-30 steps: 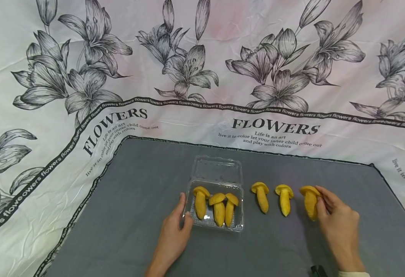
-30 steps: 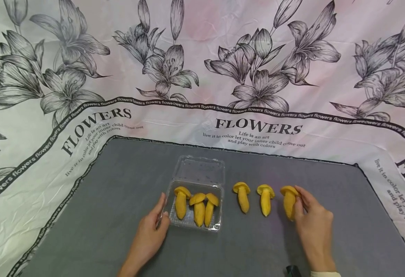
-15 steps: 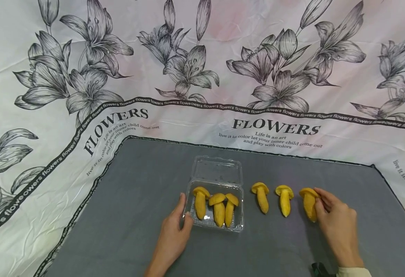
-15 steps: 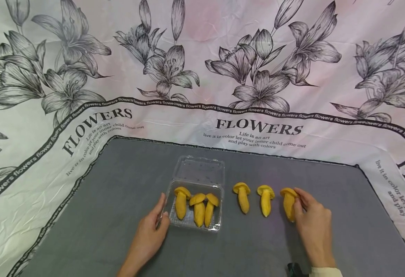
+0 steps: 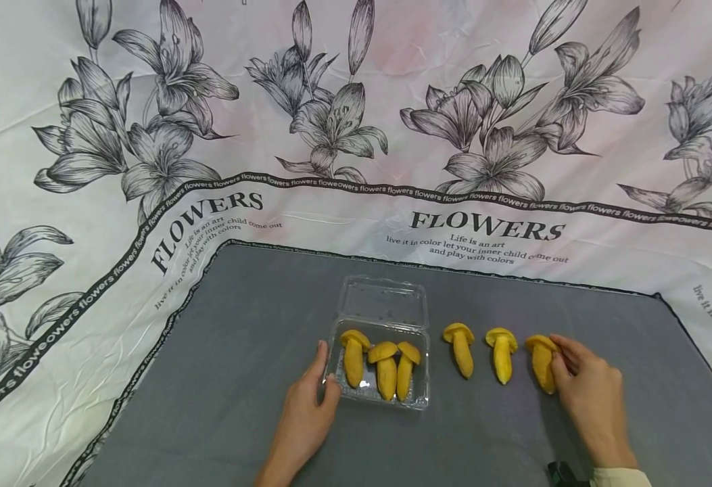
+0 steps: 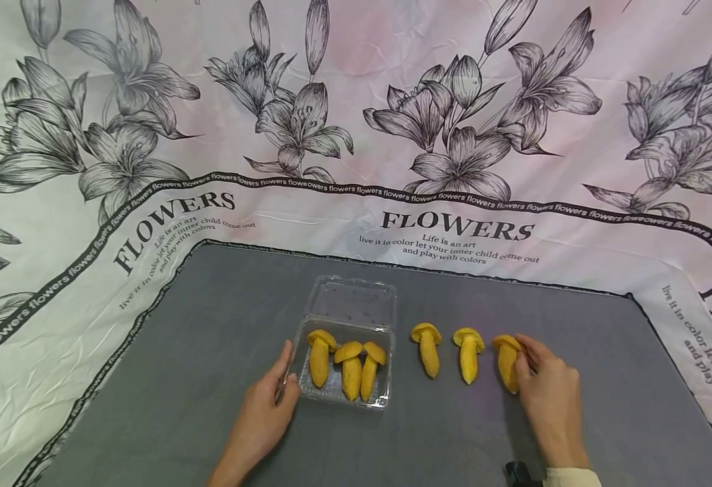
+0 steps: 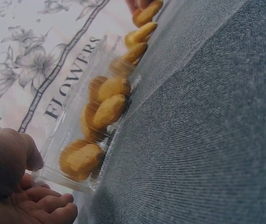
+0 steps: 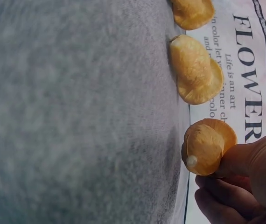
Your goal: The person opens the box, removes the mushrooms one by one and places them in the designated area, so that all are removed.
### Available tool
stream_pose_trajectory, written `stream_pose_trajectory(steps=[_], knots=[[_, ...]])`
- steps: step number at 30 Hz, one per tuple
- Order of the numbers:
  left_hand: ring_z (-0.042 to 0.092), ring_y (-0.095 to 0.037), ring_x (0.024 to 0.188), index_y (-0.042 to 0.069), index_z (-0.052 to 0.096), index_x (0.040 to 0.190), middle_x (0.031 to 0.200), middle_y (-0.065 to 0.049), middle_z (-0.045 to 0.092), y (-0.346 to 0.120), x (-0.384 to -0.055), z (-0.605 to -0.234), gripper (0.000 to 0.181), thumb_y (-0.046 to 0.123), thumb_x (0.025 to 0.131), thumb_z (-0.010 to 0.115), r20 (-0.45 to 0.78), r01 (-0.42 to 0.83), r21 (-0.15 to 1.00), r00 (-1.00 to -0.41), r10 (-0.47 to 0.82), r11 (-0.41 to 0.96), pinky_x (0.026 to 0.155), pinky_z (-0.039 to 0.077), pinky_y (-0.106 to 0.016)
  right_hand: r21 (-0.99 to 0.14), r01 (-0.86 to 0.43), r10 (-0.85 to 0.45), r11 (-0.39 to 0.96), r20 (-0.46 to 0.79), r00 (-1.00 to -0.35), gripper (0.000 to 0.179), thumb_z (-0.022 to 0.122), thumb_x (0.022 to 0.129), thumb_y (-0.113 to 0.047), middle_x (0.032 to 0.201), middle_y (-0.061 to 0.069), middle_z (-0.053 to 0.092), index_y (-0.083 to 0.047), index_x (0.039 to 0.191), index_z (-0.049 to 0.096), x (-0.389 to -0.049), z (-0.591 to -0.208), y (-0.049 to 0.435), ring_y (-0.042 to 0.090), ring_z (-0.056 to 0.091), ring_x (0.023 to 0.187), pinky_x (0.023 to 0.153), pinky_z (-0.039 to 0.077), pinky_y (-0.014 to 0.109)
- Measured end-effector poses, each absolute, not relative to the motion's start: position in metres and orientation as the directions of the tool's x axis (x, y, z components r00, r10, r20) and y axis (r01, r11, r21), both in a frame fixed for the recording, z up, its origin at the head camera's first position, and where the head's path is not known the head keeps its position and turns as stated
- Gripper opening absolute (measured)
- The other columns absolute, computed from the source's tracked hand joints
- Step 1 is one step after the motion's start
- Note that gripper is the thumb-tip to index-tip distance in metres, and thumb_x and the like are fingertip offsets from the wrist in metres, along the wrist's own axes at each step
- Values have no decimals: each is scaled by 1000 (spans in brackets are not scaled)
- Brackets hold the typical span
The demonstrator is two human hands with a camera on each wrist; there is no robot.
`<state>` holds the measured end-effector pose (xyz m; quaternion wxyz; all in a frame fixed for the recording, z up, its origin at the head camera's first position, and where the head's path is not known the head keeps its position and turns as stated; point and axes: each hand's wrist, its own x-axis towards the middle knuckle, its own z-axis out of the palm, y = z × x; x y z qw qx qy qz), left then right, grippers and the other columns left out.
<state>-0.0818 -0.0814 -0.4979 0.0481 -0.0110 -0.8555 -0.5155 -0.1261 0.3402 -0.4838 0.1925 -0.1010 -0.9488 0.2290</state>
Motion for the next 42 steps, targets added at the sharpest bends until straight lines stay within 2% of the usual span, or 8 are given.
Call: stream_pose_trajectory(steps=[9, 21, 28, 36, 39, 41, 42], knots=[[41, -29, 150, 1, 38, 162, 165, -14, 41, -82, -81, -499, 61, 10, 105, 59, 100, 74, 880, -995, -30, 469, 118, 39, -53, -478, 86, 273, 874, 337, -901, 35, 68, 97, -1, 117, 27, 74, 3, 132, 71, -130, -488, 340, 46, 74, 103, 84, 56, 63], [43, -26, 148, 1, 38, 162, 165, -12, 41, -83, -80, -499, 61, 10, 105, 58, 92, 66, 885, -995, -34, 460, 117, 41, -53, -478, 87, 261, 874, 311, -914, 36, 68, 97, 1, 119, 30, 72, 6, 133, 70, -131, -490, 341, 46, 74, 103, 83, 56, 61], [42, -27, 149, 3, 38, 163, 163, -11, 45, -83, -82, -498, 62, 12, 105, 58, 93, 65, 881, -995, -35, 469, 118, 40, -53, -476, 98, 263, 874, 293, -919, 40, 68, 95, 2, 120, 31, 71, 7, 135, 67, -129, -489, 347, 50, 71, 106, 86, 54, 66], [42, -27, 149, 2, 37, 163, 161, -11, 47, -83, -82, -500, 62, 12, 105, 58, 88, 63, 878, -996, -31, 474, 118, 41, -53, -475, 93, 262, 875, 303, -916, 41, 66, 94, 4, 120, 28, 72, 5, 134, 68, -125, -486, 350, 49, 71, 109, 87, 53, 66], [43, -26, 149, 2, 37, 163, 161, -12, 47, -83, -81, -500, 62, 12, 105, 58, 87, 63, 879, -996, -29, 472, 117, 42, -53, -468, 88, 260, 880, 317, -912, 42, 65, 92, 5, 119, 27, 73, 4, 133, 70, -124, -483, 352, 49, 72, 107, 80, 55, 59], [43, -26, 148, 2, 37, 163, 161, -11, 48, -83, -82, -499, 62, 12, 105, 58, 92, 67, 880, -995, -29, 470, 116, 42, -53, -464, 73, 253, 883, 340, -906, 42, 65, 90, 6, 118, 26, 74, 3, 132, 71, -123, -480, 352, 47, 73, 105, 70, 58, 41], [43, -25, 148, 2, 37, 163, 161, -11, 48, -83, -82, -499, 62, 12, 105, 58, 94, 70, 881, -995, -28, 468, 116, 42, -53, -461, 66, 250, 885, 351, -903, 43, 65, 90, 6, 117, 26, 74, 2, 132, 71, -123, -478, 352, 48, 73, 103, 64, 55, 31]])
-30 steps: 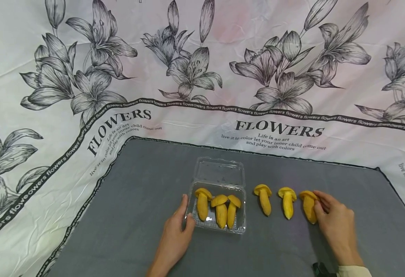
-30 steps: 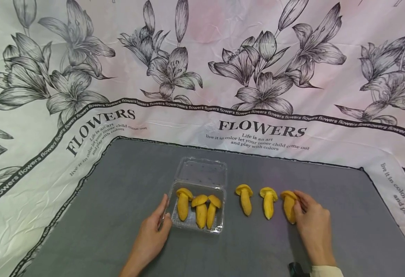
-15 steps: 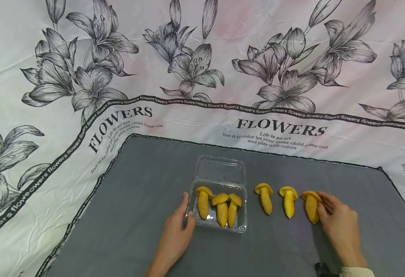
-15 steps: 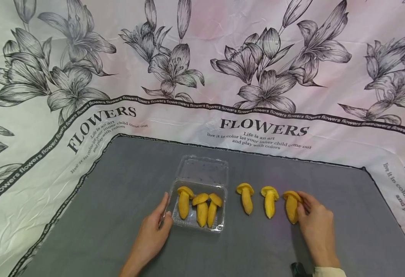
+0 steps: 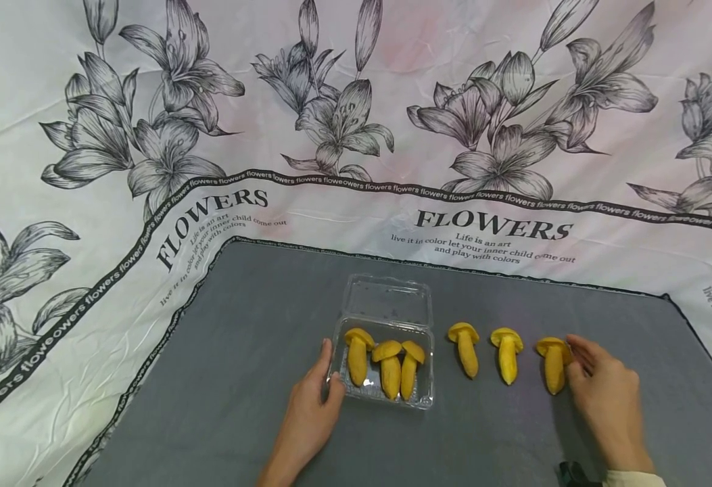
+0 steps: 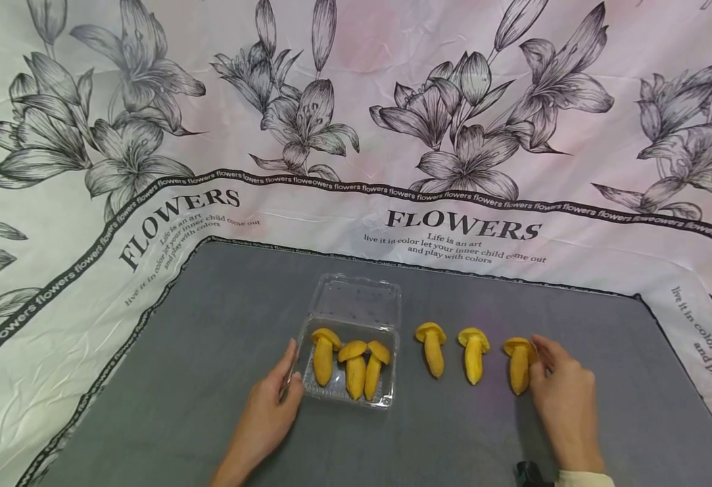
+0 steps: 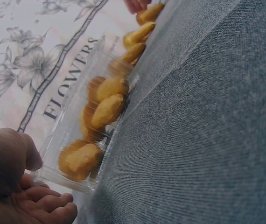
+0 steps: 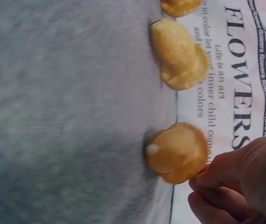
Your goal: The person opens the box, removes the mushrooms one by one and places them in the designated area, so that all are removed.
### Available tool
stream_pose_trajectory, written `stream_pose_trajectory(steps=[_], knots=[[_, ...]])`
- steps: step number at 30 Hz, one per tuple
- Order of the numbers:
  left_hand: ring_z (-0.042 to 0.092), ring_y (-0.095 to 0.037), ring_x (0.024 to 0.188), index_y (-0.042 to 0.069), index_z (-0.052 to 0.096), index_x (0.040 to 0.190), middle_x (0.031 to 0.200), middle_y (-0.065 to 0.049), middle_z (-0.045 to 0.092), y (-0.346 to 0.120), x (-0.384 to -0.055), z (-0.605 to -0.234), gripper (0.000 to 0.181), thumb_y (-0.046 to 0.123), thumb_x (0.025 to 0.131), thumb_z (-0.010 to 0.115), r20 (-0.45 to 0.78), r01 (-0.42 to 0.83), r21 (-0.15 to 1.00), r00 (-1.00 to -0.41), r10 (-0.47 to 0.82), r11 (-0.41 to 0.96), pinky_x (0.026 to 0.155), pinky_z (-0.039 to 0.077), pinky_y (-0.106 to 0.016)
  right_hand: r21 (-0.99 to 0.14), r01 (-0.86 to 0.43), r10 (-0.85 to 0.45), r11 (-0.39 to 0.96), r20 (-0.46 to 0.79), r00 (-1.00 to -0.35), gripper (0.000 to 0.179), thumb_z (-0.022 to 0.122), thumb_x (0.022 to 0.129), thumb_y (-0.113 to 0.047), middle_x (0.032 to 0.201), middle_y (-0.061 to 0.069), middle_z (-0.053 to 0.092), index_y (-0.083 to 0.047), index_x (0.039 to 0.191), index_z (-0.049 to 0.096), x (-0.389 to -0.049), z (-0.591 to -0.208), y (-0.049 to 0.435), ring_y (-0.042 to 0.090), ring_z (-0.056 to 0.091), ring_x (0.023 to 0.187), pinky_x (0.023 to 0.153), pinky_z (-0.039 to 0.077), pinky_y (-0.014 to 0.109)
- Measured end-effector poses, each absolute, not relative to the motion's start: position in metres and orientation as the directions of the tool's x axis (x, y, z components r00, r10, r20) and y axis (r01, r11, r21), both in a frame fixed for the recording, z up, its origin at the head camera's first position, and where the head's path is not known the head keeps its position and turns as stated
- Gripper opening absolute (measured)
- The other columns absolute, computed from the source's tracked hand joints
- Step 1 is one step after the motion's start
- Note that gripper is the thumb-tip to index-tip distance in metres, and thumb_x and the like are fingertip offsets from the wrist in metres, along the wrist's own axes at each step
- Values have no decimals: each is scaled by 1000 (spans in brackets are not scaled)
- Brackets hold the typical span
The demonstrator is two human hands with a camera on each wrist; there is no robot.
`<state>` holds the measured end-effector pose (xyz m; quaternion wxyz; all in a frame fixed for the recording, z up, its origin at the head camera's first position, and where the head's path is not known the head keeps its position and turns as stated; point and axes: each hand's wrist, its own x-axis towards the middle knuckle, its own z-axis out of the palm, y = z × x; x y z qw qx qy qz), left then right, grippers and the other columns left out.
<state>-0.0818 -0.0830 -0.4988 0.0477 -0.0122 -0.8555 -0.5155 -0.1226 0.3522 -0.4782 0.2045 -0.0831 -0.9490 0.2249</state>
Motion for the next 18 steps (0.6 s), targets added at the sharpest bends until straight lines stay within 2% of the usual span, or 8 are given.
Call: stream_pose_trajectory(steps=[2, 4, 10, 13, 15, 16, 18], knots=[[43, -25, 148, 2, 37, 163, 161, -11, 48, -83, -82, -499, 62, 11, 105, 58, 98, 74, 882, -995, -29, 466, 116, 43, -53, -454, 54, 243, 889, 369, -897, 43, 64, 90, 7, 118, 27, 74, 2, 132, 71, -122, -474, 352, 48, 74, 100, 52, 44, 19], [43, -25, 148, 2, 37, 163, 161, -11, 48, -82, -81, -499, 63, 11, 105, 58, 101, 77, 883, -995, -27, 462, 116, 43, -53, -454, 45, 239, 890, 381, -893, 43, 64, 91, 7, 119, 27, 73, 2, 134, 70, -122, -470, 350, 49, 74, 98, 47, 34, 13], [46, -23, 145, 1, 37, 163, 160, -11, 49, -81, -79, -500, 62, 10, 104, 59, 100, 78, 883, -995, -24, 463, 114, 45, -52, -472, 53, 246, 880, 357, -901, 41, 62, 100, -3, 127, 26, 71, -3, 141, 67, -118, -451, 335, 49, 72, 103, 38, 37, 22], [52, -20, 138, 1, 37, 163, 161, -11, 48, -81, -79, -500, 62, 10, 105, 58, 97, 75, 884, -995, -23, 462, 106, 49, -48, -484, 19, 220, 875, 363, -905, 40, 60, 105, -14, 128, 26, 71, -5, 143, 66, -118, -437, 323, 49, 72, 105, 36, 35, 26], [52, -20, 138, 2, 37, 163, 161, -11, 48, -81, -80, -500, 62, 11, 105, 57, 97, 75, 882, -995, -24, 464, 104, 49, -47, -492, -20, 195, 870, 382, -903, 39, 60, 106, -18, 126, 27, 71, -5, 143, 67, -121, -428, 313, 50, 72, 105, 43, 51, 34], [49, -21, 142, 2, 36, 163, 161, -11, 48, -81, -81, -500, 62, 11, 105, 57, 98, 76, 883, -995, -23, 463, 105, 49, -47, -498, -41, 184, 866, 394, -901, 39, 60, 107, -20, 126, 26, 72, -6, 142, 68, -121, -423, 308, 49, 72, 105, 46, 53, 28], [48, -23, 144, 2, 36, 163, 161, -11, 47, -82, -81, -501, 62, 11, 106, 57, 100, 79, 884, -995, -21, 461, 107, 48, -47, -509, -88, 155, 856, 415, -896, 39, 62, 107, -20, 125, 26, 73, -9, 143, 68, -121, -414, 297, 48, 74, 102, 44, 51, 27]])
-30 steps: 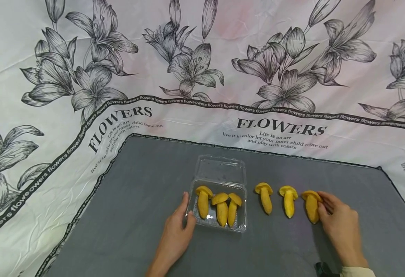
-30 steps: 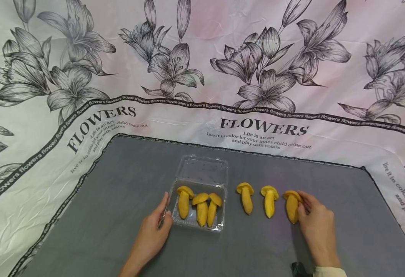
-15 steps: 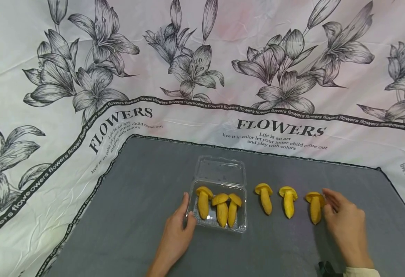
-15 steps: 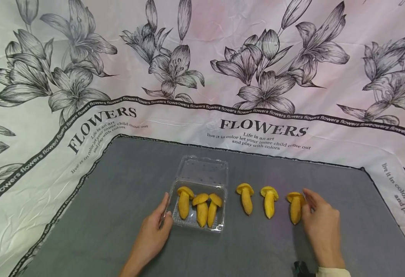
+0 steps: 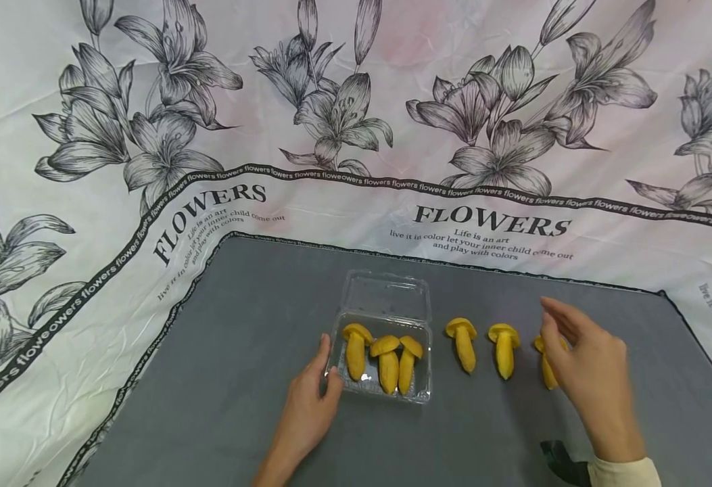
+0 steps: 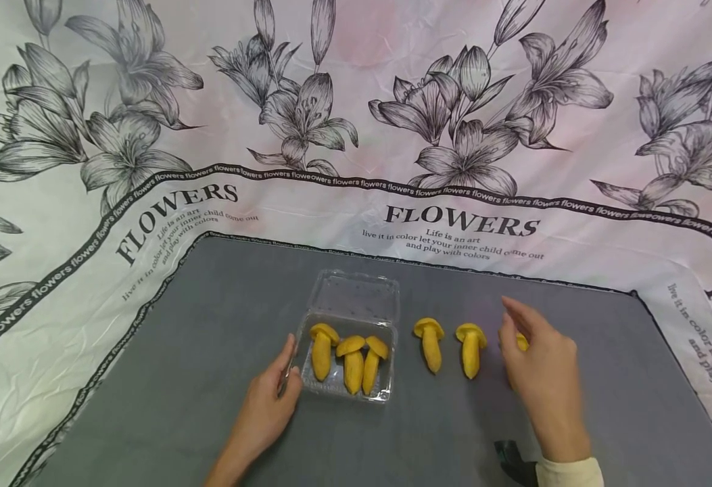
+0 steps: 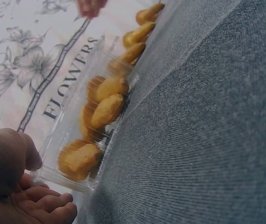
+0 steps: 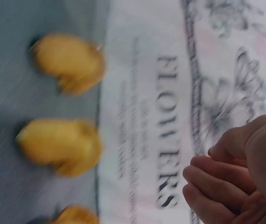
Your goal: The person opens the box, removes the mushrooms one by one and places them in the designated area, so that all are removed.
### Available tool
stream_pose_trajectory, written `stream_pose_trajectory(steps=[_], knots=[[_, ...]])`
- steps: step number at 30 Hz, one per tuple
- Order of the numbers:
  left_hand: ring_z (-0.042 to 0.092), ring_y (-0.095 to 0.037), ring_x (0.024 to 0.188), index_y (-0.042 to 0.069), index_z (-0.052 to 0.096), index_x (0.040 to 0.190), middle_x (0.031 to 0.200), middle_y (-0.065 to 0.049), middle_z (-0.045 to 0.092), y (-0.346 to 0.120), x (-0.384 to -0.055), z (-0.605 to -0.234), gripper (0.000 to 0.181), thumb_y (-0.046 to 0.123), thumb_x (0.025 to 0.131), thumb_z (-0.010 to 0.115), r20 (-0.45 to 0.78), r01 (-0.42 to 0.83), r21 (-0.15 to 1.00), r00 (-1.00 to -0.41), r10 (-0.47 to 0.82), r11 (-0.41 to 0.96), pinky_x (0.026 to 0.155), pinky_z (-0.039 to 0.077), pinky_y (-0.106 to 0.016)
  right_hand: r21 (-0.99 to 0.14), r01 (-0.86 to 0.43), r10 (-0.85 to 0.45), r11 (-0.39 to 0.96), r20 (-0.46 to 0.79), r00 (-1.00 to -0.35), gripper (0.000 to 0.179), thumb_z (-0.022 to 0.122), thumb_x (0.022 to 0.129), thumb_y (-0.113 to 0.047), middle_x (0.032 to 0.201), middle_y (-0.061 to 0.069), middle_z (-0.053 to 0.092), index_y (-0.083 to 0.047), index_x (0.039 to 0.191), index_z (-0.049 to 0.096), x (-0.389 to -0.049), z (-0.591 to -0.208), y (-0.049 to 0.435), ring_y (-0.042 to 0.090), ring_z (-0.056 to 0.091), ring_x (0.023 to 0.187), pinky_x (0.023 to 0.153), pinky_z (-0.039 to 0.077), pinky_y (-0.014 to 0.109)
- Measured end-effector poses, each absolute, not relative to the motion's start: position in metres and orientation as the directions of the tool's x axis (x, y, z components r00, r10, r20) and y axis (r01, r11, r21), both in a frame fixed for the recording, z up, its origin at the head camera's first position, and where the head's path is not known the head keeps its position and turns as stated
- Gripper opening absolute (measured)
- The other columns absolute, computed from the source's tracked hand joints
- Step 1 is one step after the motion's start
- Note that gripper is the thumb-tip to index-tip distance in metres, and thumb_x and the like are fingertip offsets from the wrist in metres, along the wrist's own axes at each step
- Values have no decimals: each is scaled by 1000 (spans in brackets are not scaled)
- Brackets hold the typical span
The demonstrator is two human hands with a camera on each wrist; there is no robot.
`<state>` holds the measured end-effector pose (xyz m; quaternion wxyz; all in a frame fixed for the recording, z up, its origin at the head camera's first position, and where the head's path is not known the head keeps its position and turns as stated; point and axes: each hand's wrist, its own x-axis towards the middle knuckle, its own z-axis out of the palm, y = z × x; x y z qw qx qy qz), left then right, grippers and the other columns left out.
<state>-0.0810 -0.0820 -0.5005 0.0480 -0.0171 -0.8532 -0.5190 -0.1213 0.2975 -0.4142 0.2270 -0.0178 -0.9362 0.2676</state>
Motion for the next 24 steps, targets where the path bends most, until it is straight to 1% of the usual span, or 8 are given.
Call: stream_pose_trajectory(steps=[2, 5, 10, 12, 15, 17, 19, 24], knots=[[42, -25, 149, 2, 35, 163, 162, -11, 46, -83, -81, -501, 62, 11, 106, 57, 101, 80, 886, -995, -22, 457, 114, 45, -51, -510, -146, 115, 847, 445, -888, 38, 64, 106, -20, 125, 24, 73, -13, 143, 68, -122, -406, 286, 43, 77, 90, 47, 52, 26], [41, -28, 149, 2, 35, 164, 162, -12, 46, -84, -81, -501, 63, 11, 106, 57, 98, 78, 886, -995, -20, 458, 117, 42, -52, -505, -247, 41, 827, 492, -869, 39, 67, 105, -19, 125, 19, 75, -18, 144, 69, -122, -395, 268, 34, 78, 77, 38, 34, 20], [48, -23, 144, 3, 36, 164, 161, -10, 48, -84, -82, -499, 63, 12, 105, 58, 106, 80, 880, -994, -30, 468, 114, 44, -51, -491, -379, -56, 785, 551, -832, 40, 71, 102, -14, 125, 14, 76, -19, 141, 71, -127, -383, 241, 34, 78, 93, 47, 34, 13], [52, -21, 140, 2, 36, 163, 160, -10, 48, -84, -82, -499, 63, 11, 105, 58, 111, 84, 878, -993, -29, 470, 111, 47, -50, -482, -399, -84, 780, 551, -830, 41, 72, 101, -14, 125, 15, 76, -19, 142, 70, -129, -381, 233, 23, 76, 68, 43, 32, 14], [56, -21, 133, 1, 35, 163, 161, -10, 48, -84, -81, -499, 63, 11, 105, 57, 114, 91, 874, -993, -18, 477, 105, 49, -46, -463, -429, -116, 776, 563, -818, 42, 75, 99, -12, 124, 15, 76, -18, 140, 71, -129, -381, 222, 2, 48, 38, 38, 28, 20], [59, -22, 124, 1, 35, 163, 160, -10, 48, -82, -81, -498, 63, 11, 105, 57, 109, 90, 876, -994, -11, 474, 100, 49, -44, -448, -440, -137, 779, 563, -815, 43, 76, 98, -12, 124, 14, 77, -19, 140, 71, -127, -383, 217, -5, 22, 33, 36, 26, 20], [60, -22, 120, 1, 35, 163, 160, -11, 49, -80, -81, -498, 62, 10, 105, 56, 106, 89, 878, -994, -10, 470, 97, 48, -43, -434, -468, -168, 770, 568, -805, 44, 78, 96, -10, 120, 13, 78, -16, 140, 71, -124, -386, 210, -9, 17, 36, 37, 28, 20], [64, -27, 122, 1, 35, 163, 159, -14, 50, -79, -82, -499, 63, 9, 105, 57, 109, 86, 884, -994, -24, 459, 103, 49, -45, -401, -475, -254, 783, 492, -833, 44, 79, 95, -12, 66, -2, 60, -13, 138, 71, -119, -405, 185, -7, 19, 41, 41, 31, 22]])
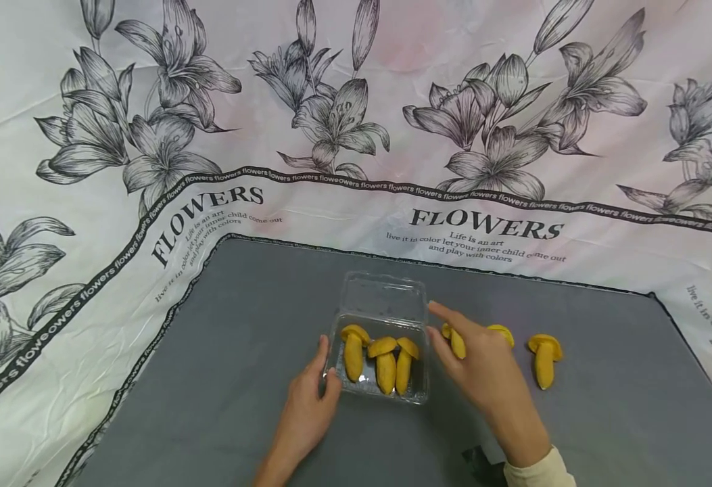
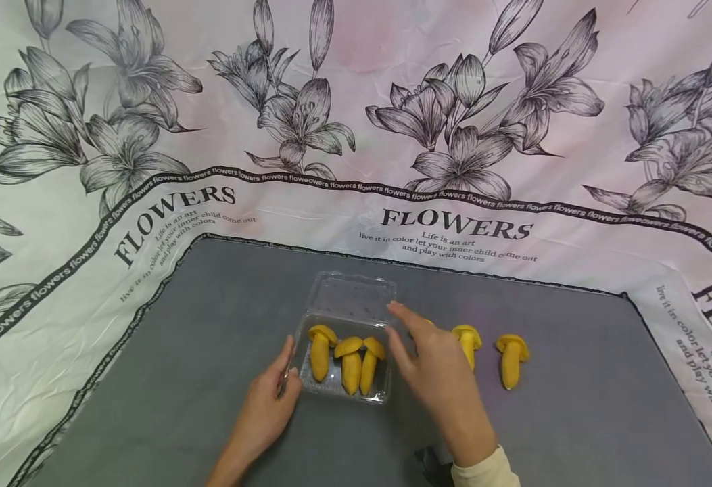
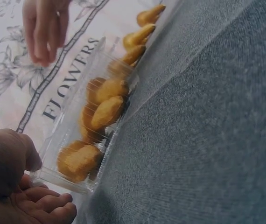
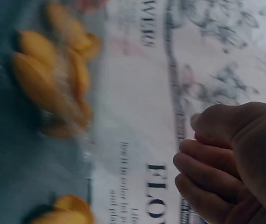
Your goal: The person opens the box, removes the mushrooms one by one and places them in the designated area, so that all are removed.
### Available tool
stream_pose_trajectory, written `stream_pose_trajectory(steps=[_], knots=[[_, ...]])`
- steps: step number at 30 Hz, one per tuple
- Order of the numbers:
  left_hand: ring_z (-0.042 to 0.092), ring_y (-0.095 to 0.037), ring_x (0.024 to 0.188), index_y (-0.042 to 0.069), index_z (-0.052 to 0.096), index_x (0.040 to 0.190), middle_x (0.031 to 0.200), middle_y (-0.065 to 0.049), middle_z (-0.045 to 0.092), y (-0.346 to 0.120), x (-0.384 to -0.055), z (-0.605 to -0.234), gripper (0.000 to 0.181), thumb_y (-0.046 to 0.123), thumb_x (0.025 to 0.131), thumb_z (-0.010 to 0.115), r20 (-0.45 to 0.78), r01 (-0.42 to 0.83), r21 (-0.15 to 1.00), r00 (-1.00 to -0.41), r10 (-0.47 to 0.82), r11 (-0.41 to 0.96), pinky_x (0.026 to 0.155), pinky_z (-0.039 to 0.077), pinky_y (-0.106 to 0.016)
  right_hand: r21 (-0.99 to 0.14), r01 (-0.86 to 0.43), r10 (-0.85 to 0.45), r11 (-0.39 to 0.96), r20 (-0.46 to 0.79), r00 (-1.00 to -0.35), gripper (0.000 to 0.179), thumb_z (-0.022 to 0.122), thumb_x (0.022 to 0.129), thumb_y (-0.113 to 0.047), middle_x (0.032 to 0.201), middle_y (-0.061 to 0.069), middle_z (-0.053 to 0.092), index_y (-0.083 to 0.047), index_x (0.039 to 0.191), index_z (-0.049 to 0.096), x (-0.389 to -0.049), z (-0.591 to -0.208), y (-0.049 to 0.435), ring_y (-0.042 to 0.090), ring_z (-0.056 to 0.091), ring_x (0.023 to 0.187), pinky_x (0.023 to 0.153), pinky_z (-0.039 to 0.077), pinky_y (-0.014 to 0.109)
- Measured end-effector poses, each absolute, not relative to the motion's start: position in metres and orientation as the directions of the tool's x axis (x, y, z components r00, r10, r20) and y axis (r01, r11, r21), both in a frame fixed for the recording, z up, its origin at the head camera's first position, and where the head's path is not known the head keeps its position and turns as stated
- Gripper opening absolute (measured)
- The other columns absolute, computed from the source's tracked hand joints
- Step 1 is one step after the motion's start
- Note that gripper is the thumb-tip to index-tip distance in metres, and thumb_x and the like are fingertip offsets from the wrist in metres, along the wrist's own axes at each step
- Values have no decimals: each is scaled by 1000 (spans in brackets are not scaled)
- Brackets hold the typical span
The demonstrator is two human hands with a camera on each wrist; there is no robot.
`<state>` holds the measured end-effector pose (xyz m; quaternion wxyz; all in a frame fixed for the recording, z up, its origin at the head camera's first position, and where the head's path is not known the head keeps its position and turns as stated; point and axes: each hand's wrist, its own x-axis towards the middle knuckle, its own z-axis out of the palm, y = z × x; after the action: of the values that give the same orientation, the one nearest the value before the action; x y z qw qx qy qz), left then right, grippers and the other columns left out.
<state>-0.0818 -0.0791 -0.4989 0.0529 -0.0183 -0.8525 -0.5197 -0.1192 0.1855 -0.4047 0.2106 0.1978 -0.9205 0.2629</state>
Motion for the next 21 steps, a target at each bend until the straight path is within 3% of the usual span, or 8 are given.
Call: stream_pose_trajectory(steps=[2, 3, 6, 8, 10, 13, 21], knots=[[60, -31, 133, 0, 35, 163, 159, -16, 50, -78, -81, -499, 63, 9, 105, 58, 117, 93, 886, -993, -24, 455, 110, 48, -50, -375, -452, -276, 810, 437, -856, 42, 80, 95, -13, 60, -4, 49, -12, 137, 71, -117, -414, 176, -4, 24, 41, 41, 32, 22], [52, -31, 142, 0, 36, 163, 159, -17, 50, -78, -81, -500, 63, 9, 105, 58, 122, 97, 886, -992, -25, 454, 112, 46, -52, -367, -436, -279, 822, 409, -869, 42, 80, 95, -14, 66, -3, 58, -13, 136, 71, -115, -420, 172, -2, 28, 40, 41, 33, 22], [45, -33, 147, -1, 36, 163, 159, -18, 50, -77, -80, -501, 63, 8, 104, 58, 124, 100, 893, -992, -26, 440, 115, 43, -54, -326, -406, -284, 854, 361, -888, 42, 83, 93, -13, 92, 5, 77, -11, 132, 70, -112, -436, 162, 7, 51, 47, 44, 43, 27], [46, -33, 146, -1, 36, 162, 158, -18, 51, -77, -80, -501, 63, 7, 104, 58, 127, 102, 894, -992, -28, 437, 114, 44, -55, -316, -382, -269, 868, 348, -898, 43, 84, 91, -12, 116, 8, 79, -11, 132, 70, -110, -447, 157, 17, 68, 62, 49, 52, 33], [47, -33, 146, -1, 37, 162, 157, -18, 52, -77, -80, -501, 63, 6, 103, 58, 129, 102, 893, -991, -32, 437, 114, 44, -55, -304, -364, -252, 880, 351, -902, 44, 85, 90, -11, 127, 8, 76, -10, 132, 70, -109, -455, 153, 25, 76, 82, 58, 59, 40], [47, -34, 145, -1, 38, 162, 156, -18, 53, -76, -79, -499, 63, 6, 103, 59, 132, 99, 884, -990, -42, 457, 114, 44, -56, -269, -350, -239, 897, 371, -897, 45, 86, 89, -10, 134, 8, 73, -8, 132, 72, -108, -461, 149, 30, 77, 96, 63, 61, 44], [46, -31, 147, 4, 37, 163, 160, -15, 48, -77, -77, -497, 63, 10, 105, 59, 100, 70, 881, -994, -40, 467, 112, 46, -53, -221, -309, -191, 925, 430, -882, 41, 84, 87, 1, 127, 15, 75, -8, 125, 75, -107, -465, 137, 33, 75, 79, 52, 58, 41]])
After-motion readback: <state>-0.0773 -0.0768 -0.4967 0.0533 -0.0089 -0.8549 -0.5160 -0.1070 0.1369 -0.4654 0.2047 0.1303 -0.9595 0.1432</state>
